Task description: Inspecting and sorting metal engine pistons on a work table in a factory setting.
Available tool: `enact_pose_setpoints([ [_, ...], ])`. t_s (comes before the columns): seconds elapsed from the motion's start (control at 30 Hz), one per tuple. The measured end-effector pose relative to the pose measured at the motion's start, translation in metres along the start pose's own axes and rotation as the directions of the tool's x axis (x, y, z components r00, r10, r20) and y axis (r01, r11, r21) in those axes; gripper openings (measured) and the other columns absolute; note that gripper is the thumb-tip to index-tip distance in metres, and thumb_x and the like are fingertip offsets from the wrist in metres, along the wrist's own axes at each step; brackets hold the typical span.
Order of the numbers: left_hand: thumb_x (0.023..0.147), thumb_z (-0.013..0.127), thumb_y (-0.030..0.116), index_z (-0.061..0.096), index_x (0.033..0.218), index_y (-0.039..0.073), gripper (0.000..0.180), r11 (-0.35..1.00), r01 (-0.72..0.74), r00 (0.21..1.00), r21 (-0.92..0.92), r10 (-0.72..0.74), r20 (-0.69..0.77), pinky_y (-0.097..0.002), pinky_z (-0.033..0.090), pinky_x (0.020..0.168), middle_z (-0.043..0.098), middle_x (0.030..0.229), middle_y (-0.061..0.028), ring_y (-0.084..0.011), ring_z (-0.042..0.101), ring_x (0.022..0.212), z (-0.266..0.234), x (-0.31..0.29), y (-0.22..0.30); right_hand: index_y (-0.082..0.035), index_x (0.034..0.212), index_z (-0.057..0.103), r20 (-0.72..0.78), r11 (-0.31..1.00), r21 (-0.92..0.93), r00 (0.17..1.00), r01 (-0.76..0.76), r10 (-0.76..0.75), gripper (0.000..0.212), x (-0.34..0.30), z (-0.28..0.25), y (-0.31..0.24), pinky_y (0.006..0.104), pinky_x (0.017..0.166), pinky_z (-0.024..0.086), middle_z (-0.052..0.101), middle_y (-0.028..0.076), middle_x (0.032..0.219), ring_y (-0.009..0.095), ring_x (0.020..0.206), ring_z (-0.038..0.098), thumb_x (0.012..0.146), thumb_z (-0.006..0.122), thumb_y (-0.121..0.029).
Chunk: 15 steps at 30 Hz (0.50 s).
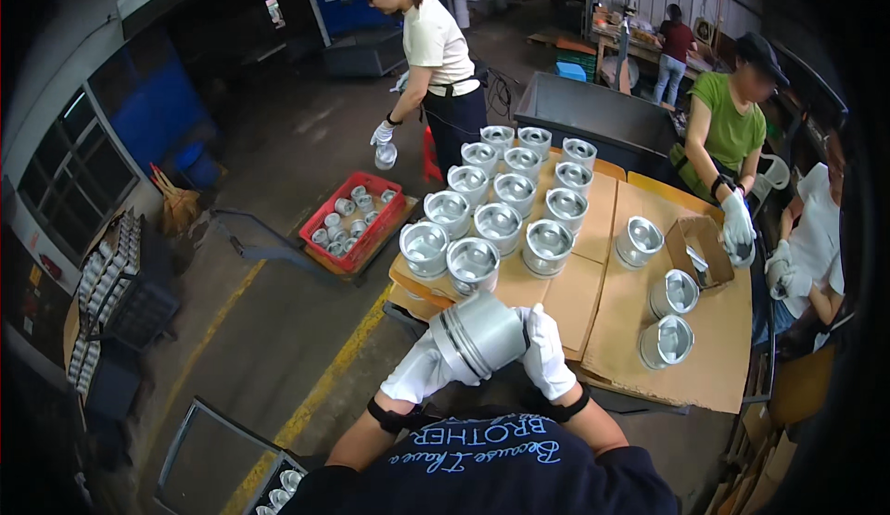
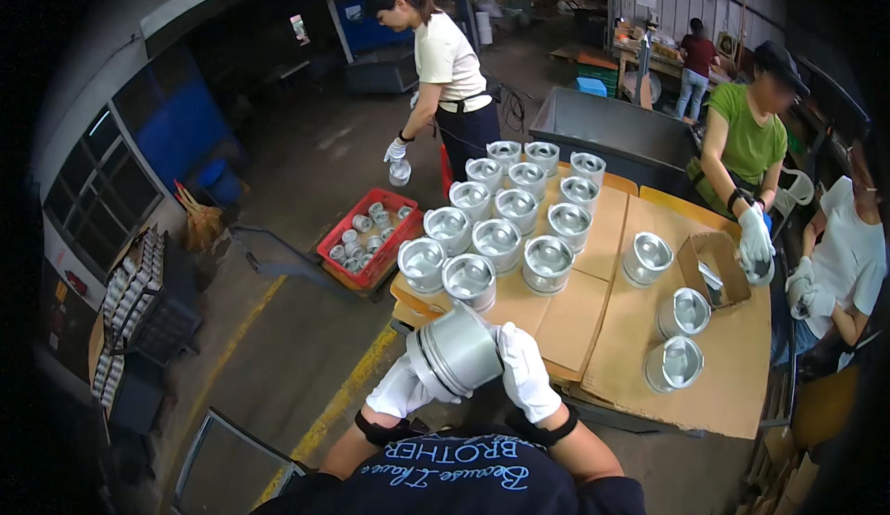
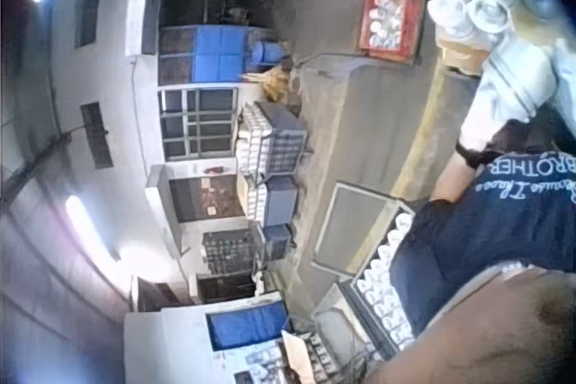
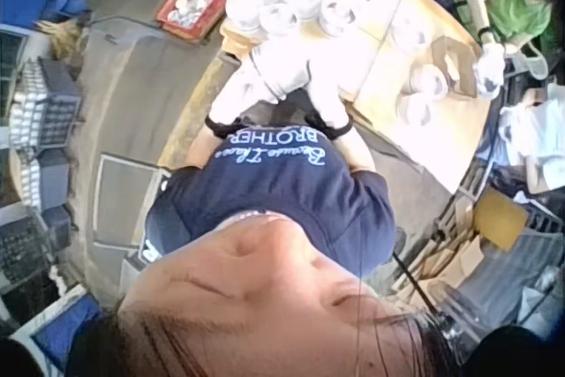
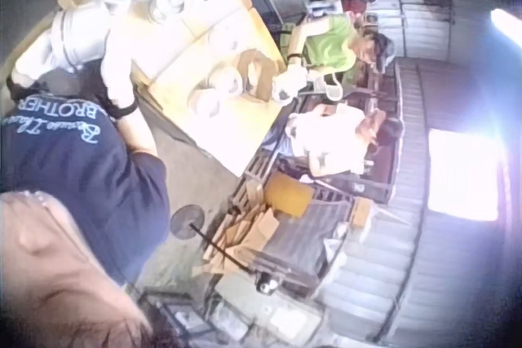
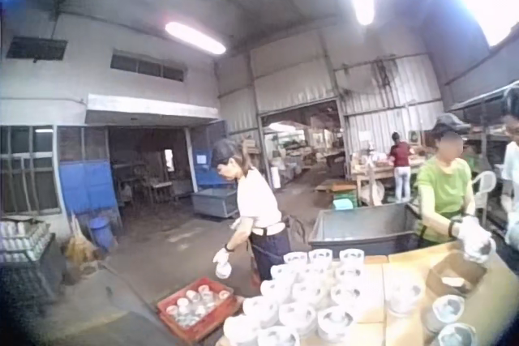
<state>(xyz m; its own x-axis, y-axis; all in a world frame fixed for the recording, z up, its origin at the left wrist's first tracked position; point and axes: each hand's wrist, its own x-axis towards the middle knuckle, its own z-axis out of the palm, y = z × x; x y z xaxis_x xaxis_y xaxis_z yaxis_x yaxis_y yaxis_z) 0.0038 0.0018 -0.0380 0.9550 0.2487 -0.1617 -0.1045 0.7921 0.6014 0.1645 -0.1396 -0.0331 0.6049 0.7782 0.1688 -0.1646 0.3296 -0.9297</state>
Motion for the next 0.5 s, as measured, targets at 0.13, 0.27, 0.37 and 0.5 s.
enact_pose_setpoints([
  [0.13, 0.085, 0.055, -0.007, 0.043, 0.145, 0.005, 0.063, 0.888, -0.132, 0.989, 0.441, 0.150, -0.006, -0.0361, 0.047, 0.104, 0.054, 0.140, -0.0101, -0.0214, 0.054, 0.126, 0.023, -0.015, 0.037, 0.002, 0.114, 0.066, 0.050, 0.942, -0.118, 0.945, -0.314, 0.322, 0.045, 0.009, 0.003, -0.033, 0.0271, 0.085, 0.046, 0.068, 0.004, 0.100, 0.012, 0.092, 0.058, 0.104, 0.049, -0.038],
  [0.27, 0.076, 0.063, 0.010, 0.051, 0.140, 0.009, 0.064, -0.107, -0.102, 0.960, 0.989, 0.249, 0.126, -0.0345, 0.055, 0.075, 0.071, 0.112, -0.0125, -0.0245, 0.070, 0.087, 0.040, -0.009, 0.058, 0.003, 0.123, 0.062, 0.081, 0.915, -0.161, 0.919, -0.370, 0.386, 0.049, 0.007, 0.008, -0.021, 0.0290, 0.089, 0.048, 0.069, 0.007, 0.108, 0.014, 0.097, 0.061, 0.104, 0.049, -0.040],
  [0.37, 0.075, 0.067, 0.014, 0.054, 0.138, 0.013, 0.064, -0.190, -0.156, 0.918, 0.969, 0.334, 0.213, -0.0336, 0.054, 0.071, 0.072, 0.095, -0.0115, -0.0264, 0.069, 0.073, 0.054, 0.000, 0.057, 0.004, 0.123, 0.059, 0.087, 0.713, 0.376, 0.789, -0.591, 0.608, 0.053, 0.015, 0.001, 0.017, 0.0356, 0.092, 0.053, 0.068, 0.015, 0.115, 0.022, 0.102, 0.066, 0.104, 0.046, -0.043],
  [0.5, 0.080, 0.080, 0.018, 0.062, 0.127, 0.004, 0.052, 0.183, -0.184, 0.888, 0.966, 0.452, 0.083, -0.0263, 0.054, 0.067, 0.073, 0.093, -0.0097, -0.0124, 0.070, 0.076, 0.057, 0.008, 0.054, 0.003, 0.118, 0.060, 0.312, 0.400, 0.676, 0.733, -0.618, 0.604, 0.055, 0.026, 0.001, 0.033, 0.0425, 0.089, 0.057, 0.069, 0.018, 0.112, 0.029, 0.099, 0.068, 0.102, 0.045, -0.047],
])
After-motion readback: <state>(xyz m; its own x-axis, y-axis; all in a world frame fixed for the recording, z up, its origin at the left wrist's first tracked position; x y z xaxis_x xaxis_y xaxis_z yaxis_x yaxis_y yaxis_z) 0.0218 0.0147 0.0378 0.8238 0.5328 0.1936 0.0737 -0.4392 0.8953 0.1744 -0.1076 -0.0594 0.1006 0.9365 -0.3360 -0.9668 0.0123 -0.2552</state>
